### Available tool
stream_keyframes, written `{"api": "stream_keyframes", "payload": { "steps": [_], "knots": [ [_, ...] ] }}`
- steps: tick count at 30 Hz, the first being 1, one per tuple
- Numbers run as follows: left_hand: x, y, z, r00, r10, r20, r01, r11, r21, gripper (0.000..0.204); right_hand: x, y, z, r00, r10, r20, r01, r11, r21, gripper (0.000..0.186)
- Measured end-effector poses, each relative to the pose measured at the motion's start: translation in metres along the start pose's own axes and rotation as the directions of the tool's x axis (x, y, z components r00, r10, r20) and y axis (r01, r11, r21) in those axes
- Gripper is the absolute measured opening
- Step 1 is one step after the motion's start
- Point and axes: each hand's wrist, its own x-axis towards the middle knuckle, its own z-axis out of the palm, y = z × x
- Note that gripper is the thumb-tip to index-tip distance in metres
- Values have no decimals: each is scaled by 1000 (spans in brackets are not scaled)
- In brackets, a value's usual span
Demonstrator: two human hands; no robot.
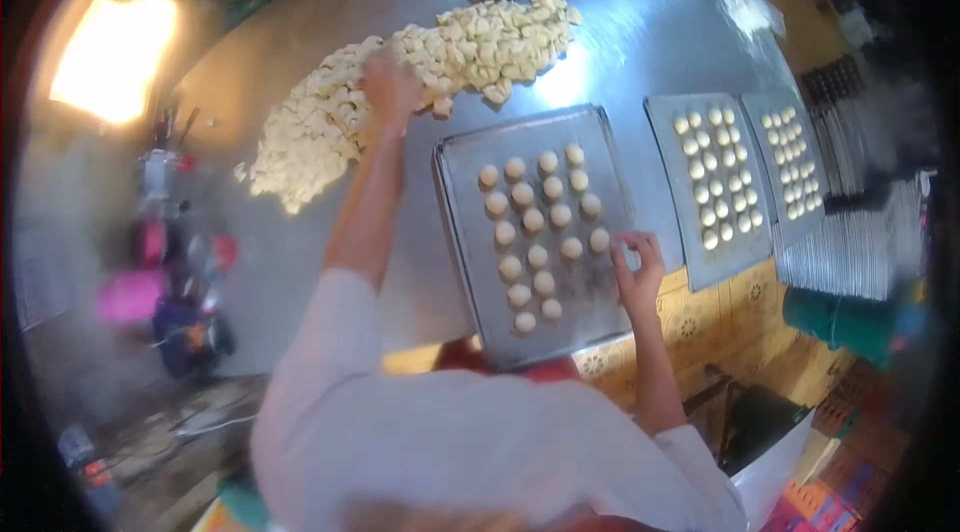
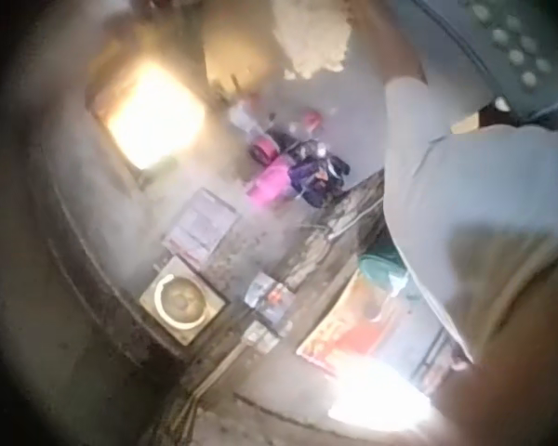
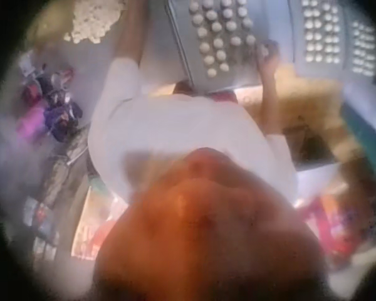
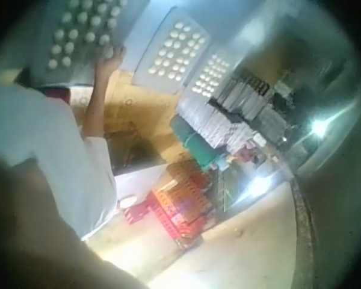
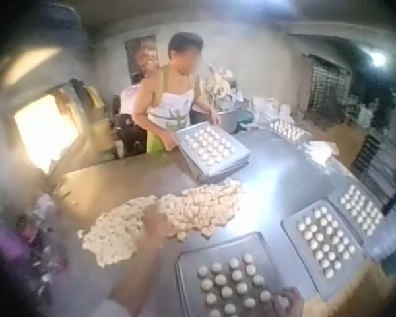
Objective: The person rolls pieces of dough into balls by hand, places them onto baking trays, and transfers the filled trays onto a metal rack before shaping more dough balls on the table.
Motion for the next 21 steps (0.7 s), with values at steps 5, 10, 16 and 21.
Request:
{"api": "stream_keyframes", "payload": {
  "steps": [5,10,16,21],
  "knots": [
    [35,-57,-15,936,91,339,-144,981,133,36,37,-36,46,996,-71,61,68,996,58,11],
    [-151,-51,-110,780,-391,489,620,585,-522,21,148,-126,195,920,-286,269,236,950,206,34],
    [-354,-65,-162,605,-585,541,768,609,-200,32,303,-145,381,788,-260,558,489,815,-312,38],
    [-423,-206,-252,627,-777,51,778,628,8,17,189,-151,382,804,-316,504,449,878,-167,35]
  ]
}}
